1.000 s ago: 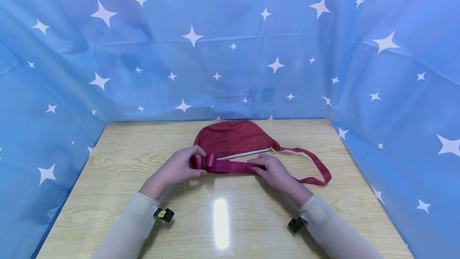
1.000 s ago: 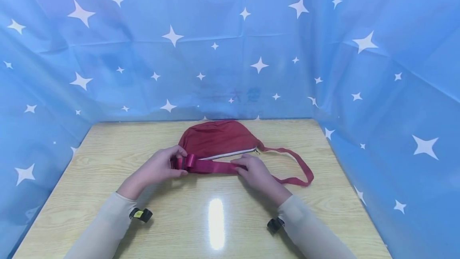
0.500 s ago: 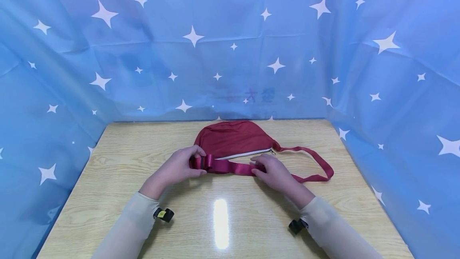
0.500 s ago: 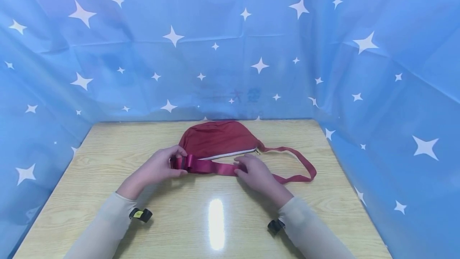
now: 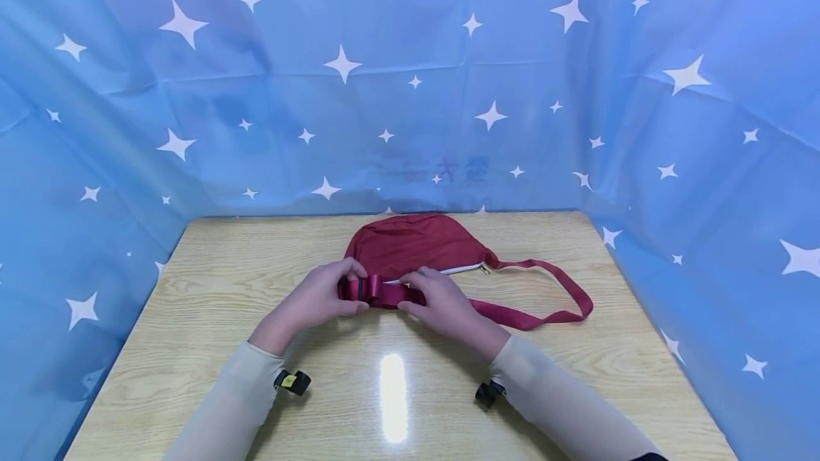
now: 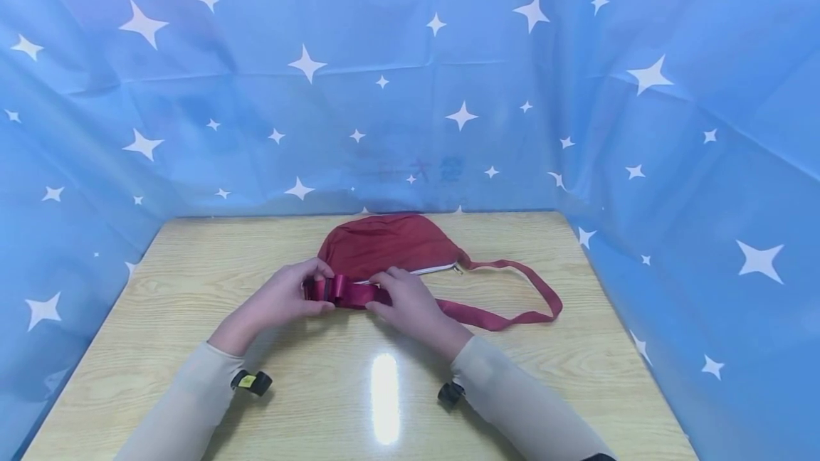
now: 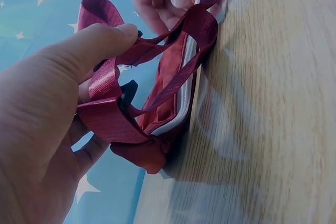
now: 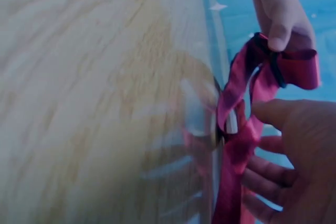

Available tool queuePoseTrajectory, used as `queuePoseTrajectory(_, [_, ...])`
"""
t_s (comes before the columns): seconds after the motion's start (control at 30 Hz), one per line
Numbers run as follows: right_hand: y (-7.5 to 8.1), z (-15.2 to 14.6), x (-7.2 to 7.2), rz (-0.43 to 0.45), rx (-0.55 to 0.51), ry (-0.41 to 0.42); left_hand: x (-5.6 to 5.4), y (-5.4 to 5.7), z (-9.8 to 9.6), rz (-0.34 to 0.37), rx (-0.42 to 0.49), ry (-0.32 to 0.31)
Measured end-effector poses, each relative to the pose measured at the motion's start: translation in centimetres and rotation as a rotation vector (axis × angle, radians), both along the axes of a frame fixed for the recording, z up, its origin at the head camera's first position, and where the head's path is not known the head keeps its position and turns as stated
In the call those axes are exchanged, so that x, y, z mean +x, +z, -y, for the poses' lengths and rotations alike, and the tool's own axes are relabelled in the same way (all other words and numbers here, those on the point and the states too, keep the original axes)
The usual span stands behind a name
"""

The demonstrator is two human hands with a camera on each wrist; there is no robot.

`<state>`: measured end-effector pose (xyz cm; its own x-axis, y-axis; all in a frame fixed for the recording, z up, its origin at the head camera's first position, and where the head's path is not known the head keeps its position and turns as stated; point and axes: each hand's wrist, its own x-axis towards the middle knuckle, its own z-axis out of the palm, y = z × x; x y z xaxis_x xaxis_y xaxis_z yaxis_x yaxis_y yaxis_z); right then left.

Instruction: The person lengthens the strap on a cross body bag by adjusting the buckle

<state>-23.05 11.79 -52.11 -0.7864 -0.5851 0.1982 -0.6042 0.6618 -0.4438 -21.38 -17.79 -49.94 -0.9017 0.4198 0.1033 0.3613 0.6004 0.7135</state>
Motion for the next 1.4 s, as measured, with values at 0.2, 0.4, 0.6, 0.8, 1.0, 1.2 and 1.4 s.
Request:
queuePoseTrajectory(0.2, [-0.1,0.4,0.1,0.001,-0.047,-0.014,-0.1,-0.1,0.0,-0.006,0.002,0.004])
queuePoseTrajectory(0.4, [0.1,-0.2,0.1,-0.013,-0.111,0.039,-0.1,-0.1,0.1,-0.013,0.001,0.003])
queuePoseTrajectory(0.6, [0.4,-1.6,-0.3,-0.039,-0.159,0.072,-0.1,0.1,0.2,-0.01,-0.008,0.002])
queuePoseTrajectory(0.8, [0.3,-3.3,-0.6,-0.015,-0.159,0.048,0.0,0.2,0.2,-0.007,-0.009,0.006])
queuePoseTrajectory(1.0, [0.1,-4.4,-0.8,-0.002,-0.155,0.051,0.0,0.3,0.2,-0.004,-0.002,0.008])
queuePoseTrajectory(1.2, [0.2,-4.9,-0.8,0.028,-0.163,0.03,-0.2,0.1,0.3,-0.016,-0.001,0.008])
queuePoseTrajectory(1.4, [0.4,-5.3,-0.9,0.038,-0.157,0.016,-0.2,-0.1,0.5,-0.007,0.003,0.015])
